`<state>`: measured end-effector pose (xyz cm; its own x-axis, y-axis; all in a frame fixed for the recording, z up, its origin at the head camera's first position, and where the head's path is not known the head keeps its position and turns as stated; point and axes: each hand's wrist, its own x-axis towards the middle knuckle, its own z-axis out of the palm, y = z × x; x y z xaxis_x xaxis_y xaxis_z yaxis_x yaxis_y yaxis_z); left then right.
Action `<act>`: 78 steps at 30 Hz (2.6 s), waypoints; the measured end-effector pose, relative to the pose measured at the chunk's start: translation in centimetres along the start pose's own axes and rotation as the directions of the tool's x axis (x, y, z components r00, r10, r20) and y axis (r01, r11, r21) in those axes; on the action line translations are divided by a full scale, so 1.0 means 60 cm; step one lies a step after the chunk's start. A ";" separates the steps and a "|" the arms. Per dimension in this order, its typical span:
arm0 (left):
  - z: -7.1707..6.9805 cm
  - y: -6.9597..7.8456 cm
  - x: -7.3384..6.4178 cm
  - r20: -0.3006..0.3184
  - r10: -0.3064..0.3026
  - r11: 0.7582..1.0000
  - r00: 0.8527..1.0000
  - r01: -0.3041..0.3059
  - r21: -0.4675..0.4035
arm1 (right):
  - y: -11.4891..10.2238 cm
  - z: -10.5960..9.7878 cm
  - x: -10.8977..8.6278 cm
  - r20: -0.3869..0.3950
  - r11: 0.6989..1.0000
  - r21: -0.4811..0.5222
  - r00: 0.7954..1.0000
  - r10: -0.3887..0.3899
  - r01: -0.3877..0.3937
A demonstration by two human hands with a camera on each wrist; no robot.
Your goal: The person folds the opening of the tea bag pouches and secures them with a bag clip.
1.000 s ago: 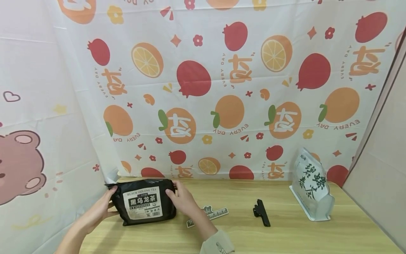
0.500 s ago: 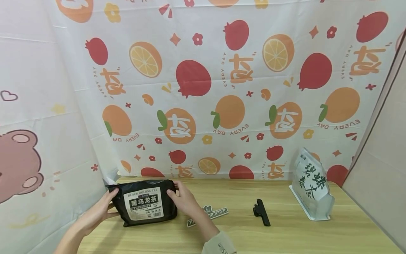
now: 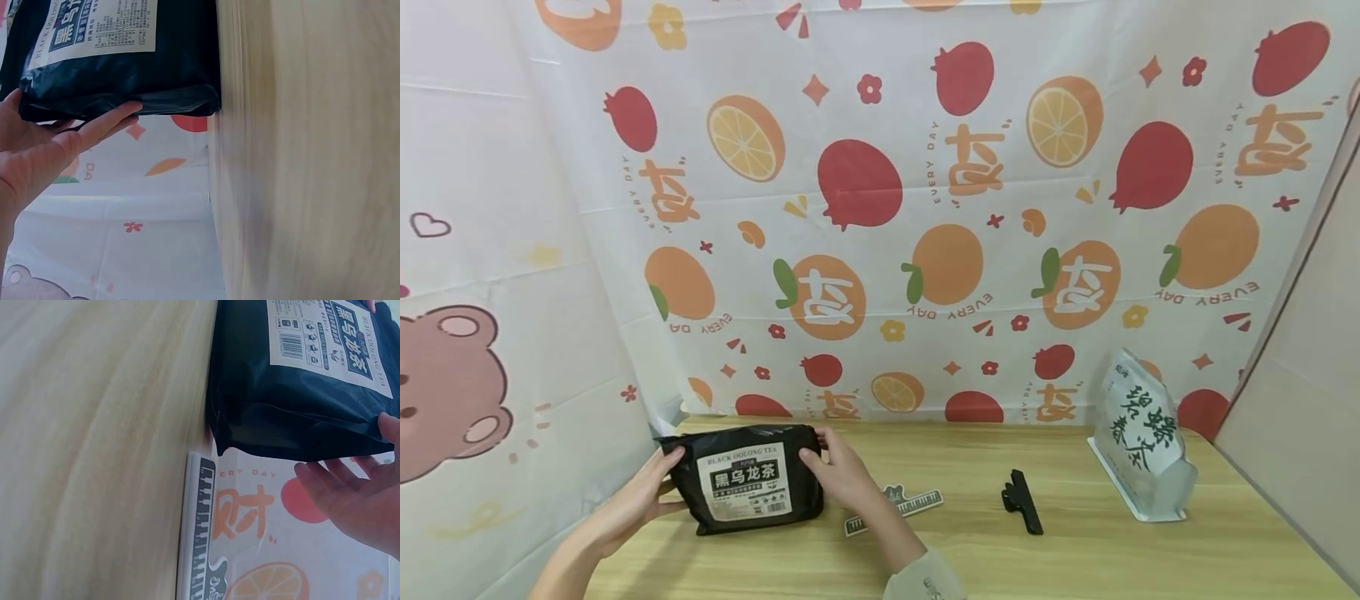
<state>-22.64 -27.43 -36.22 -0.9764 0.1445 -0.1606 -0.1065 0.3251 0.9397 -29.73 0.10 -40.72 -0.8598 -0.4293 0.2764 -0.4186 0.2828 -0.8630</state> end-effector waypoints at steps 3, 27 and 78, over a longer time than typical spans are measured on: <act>0.000 0.001 -0.001 0.001 -0.002 1.000 1.000 0.002 -0.004 | -0.003 -0.003 -0.002 0.014 1.000 -0.008 1.000 -0.004 0.004; 0.026 0.014 -0.007 0.028 0.021 1.000 0.999 -0.020 -0.005 | -0.003 -0.042 -0.027 0.058 0.999 -0.048 0.998 0.012 -0.009; 0.096 0.033 -0.045 -0.035 0.056 0.998 0.998 -0.057 -0.036 | 0.001 -0.101 -0.087 0.138 1.000 -0.019 0.990 0.013 -0.011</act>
<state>-19.15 -21.81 -35.67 -0.9868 0.1294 -0.0974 -0.0575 0.2821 0.9576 -27.04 7.53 -39.65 -0.8168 -0.5396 0.2042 -0.4149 0.3034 -0.8578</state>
